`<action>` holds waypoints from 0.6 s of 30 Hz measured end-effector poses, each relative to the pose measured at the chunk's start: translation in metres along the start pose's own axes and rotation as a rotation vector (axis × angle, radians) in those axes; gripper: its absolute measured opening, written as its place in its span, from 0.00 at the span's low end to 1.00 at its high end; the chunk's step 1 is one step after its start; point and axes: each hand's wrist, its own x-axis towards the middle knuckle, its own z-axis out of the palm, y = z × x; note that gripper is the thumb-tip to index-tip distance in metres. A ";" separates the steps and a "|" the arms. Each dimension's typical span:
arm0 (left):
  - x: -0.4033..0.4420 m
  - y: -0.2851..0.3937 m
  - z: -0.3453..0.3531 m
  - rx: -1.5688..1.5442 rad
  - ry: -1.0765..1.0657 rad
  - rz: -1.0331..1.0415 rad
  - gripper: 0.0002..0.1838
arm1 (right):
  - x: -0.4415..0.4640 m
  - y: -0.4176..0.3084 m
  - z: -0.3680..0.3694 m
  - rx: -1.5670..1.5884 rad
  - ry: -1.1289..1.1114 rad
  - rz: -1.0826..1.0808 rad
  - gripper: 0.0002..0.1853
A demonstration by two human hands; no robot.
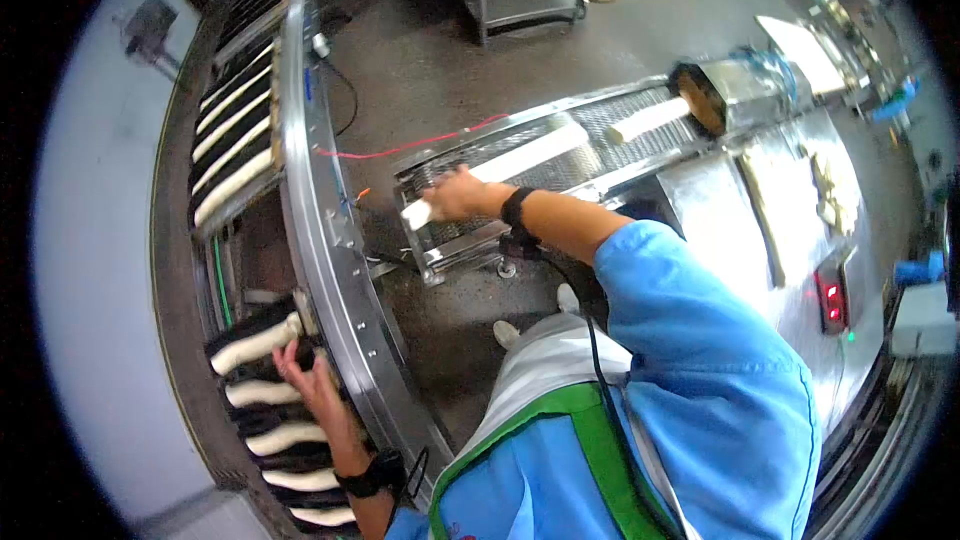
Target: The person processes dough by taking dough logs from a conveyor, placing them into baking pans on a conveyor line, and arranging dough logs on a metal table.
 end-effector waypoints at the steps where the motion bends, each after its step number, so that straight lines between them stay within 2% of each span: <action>1: 0.010 0.002 0.016 0.031 -0.067 0.065 0.21 | -0.012 -0.003 0.011 -0.070 0.236 -0.117 0.27; 2: 0.014 0.034 0.037 -0.166 -0.119 -0.036 0.19 | -0.010 -0.002 0.020 -0.132 0.331 -0.103 0.22; 3: 0.021 0.050 0.053 -0.109 -0.166 -0.057 0.18 | 0.002 0.003 0.032 -0.057 0.378 -0.024 0.19; 5: 0.037 0.066 0.081 -0.018 -0.272 0.009 0.18 | 0.005 0.001 0.030 0.146 0.434 0.009 0.18; 9: 0.057 0.121 0.122 0.036 -0.349 0.233 0.17 | -0.066 0.030 -0.035 0.560 0.828 0.059 0.18; 10: 0.062 0.126 0.135 0.038 -0.362 0.238 0.16 | -0.092 0.048 -0.051 0.646 0.908 0.118 0.19; 11: 0.060 0.138 0.146 0.025 -0.387 0.258 0.16 | -0.120 0.074 -0.060 0.780 1.070 0.056 0.20; 12: 0.057 0.155 0.155 0.064 -0.429 0.278 0.16 | -0.161 0.095 -0.076 0.873 1.017 0.162 0.20; 13: 0.057 0.168 0.166 0.101 -0.469 0.301 0.16 | -0.192 0.117 -0.074 1.037 1.172 0.155 0.20; 14: 0.058 0.171 0.184 -0.009 -0.510 0.302 0.17 | -0.235 0.130 -0.077 1.234 1.231 0.166 0.19; 15: 0.059 0.176 0.200 0.034 -0.525 0.362 0.18 | -0.275 0.141 -0.074 1.394 1.284 0.174 0.19; 16: 0.059 0.182 0.218 0.077 -0.562 0.423 0.18 | -0.316 0.153 -0.065 1.418 1.323 0.265 0.19; 18: 0.058 0.178 0.258 0.106 -0.620 0.506 0.20 | -0.374 0.167 -0.017 1.456 1.545 0.363 0.17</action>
